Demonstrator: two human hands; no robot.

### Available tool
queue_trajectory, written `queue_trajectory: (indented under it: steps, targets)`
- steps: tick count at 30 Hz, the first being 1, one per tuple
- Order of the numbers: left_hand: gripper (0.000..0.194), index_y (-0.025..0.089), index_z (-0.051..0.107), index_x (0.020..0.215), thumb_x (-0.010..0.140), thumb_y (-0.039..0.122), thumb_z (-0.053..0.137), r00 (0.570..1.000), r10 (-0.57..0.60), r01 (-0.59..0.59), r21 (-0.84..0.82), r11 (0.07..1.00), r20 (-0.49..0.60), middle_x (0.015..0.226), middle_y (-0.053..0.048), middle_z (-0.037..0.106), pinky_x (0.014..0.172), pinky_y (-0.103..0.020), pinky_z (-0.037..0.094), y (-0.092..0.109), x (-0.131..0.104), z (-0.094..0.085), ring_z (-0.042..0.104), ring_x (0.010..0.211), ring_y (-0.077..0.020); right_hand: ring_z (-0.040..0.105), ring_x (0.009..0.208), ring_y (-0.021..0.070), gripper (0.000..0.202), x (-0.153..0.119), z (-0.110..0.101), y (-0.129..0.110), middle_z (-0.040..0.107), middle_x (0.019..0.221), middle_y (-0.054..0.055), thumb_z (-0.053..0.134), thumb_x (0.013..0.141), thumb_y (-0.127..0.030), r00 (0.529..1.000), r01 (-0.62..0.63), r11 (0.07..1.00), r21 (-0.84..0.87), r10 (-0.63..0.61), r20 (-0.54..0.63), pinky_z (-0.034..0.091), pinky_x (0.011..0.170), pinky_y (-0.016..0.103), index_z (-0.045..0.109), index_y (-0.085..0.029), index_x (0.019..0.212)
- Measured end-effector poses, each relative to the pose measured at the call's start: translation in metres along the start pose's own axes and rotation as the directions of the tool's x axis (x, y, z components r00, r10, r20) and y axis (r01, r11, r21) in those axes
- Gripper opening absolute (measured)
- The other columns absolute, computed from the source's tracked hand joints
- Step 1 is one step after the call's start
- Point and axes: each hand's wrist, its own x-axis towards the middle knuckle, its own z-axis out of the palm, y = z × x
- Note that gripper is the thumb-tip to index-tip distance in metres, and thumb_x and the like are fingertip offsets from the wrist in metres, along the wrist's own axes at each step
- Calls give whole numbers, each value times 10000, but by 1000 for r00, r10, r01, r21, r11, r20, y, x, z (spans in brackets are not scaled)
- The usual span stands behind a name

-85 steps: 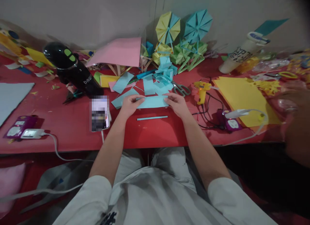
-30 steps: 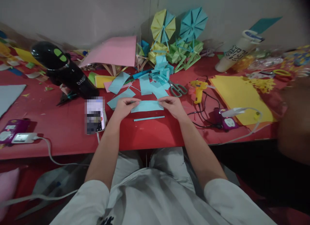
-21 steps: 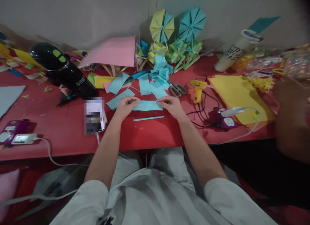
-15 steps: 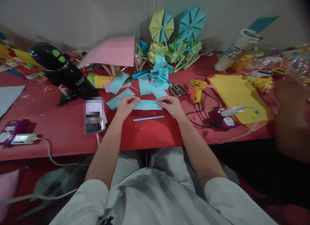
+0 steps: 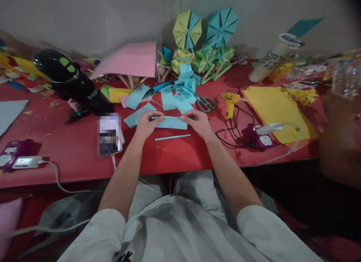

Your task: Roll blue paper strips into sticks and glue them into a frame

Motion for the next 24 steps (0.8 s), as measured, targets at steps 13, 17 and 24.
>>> queue_trajectory:
  steps: [13, 17, 24]
  targets:
    - [175, 211, 786, 838, 740, 355, 777, 1000, -8, 8, 1, 1000, 18, 883, -55, 778, 762, -319, 552, 4, 0, 0, 698, 869, -215, 653, 777, 187, 328, 0, -1, 1, 741, 815, 38, 833, 672, -512, 999, -18, 1000, -14, 19, 36, 538, 751, 350, 760, -225, 811]
    - [202, 213, 794, 838, 733, 385, 782, 999, -23, 22, 15, 1000, 29, 868, -54, 778, 733, -316, 539, 3, 0, -2, 693, 855, -219, 662, 813, 199, 339, 2, -1, 5, 755, 856, 45, 833, 661, -511, 1000, -12, 1000, -12, 12, 12, 538, 762, 357, 763, -225, 830]
    - [260, 217, 807, 836, 682, 427, 816, 997, -64, 66, -68, 995, 38, 870, -51, 784, 742, -321, 531, -4, 0, -4, 690, 839, -213, 654, 795, 195, 301, 1, -2, 3, 736, 813, 35, 833, 666, -465, 999, -24, 1000, -7, 23, -37, 523, 741, 344, 762, -222, 829]
